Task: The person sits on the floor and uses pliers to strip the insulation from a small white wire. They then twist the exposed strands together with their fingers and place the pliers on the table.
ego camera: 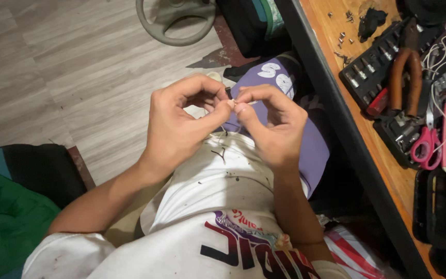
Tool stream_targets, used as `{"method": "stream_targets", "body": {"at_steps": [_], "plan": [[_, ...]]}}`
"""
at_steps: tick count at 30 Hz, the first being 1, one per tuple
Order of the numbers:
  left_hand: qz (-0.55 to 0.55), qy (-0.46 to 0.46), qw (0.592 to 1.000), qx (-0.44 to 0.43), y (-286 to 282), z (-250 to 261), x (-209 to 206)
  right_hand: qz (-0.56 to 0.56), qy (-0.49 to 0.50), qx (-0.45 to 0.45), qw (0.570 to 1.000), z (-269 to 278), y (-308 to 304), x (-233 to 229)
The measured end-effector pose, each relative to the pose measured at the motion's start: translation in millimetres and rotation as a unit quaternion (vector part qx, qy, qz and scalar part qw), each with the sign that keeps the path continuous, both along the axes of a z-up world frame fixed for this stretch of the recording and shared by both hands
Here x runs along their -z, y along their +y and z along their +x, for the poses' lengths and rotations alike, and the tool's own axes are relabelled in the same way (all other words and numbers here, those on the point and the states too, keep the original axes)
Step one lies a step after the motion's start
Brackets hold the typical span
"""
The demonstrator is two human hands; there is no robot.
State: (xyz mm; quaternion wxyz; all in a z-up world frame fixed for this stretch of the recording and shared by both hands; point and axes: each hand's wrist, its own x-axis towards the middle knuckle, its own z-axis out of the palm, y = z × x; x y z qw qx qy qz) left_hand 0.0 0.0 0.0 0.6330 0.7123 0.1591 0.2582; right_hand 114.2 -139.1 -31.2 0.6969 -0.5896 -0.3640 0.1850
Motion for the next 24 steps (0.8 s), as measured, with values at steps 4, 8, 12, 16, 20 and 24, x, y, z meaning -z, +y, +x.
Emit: {"method": "stream_targets", "body": {"at_steps": [4,8,12,16,20,24], "plan": [[0.023,0.002,1.0,0.0,0,-1,-4,-0.014,0.022,0.011,1.0,-3,0,1],[0.043,0.003,0.999,-0.002,1,-2,-5,-0.015,0.01,0.018,1.0,-5,3,2],[0.032,0.006,0.999,-0.001,1,-1,-3,-0.01,0.019,0.034,0.999,-8,3,2],[-0.026,-0.005,1.0,0.016,1,-1,-1,-0.003,0.031,0.042,0.999,-11,1,2],[-0.051,-0.007,0.998,0.023,2,0,0,0.011,0.053,0.039,0.998,-13,2,4],[-0.059,-0.013,0.998,0.026,2,0,1,0.018,0.065,0.028,0.997,-13,3,3]]}}
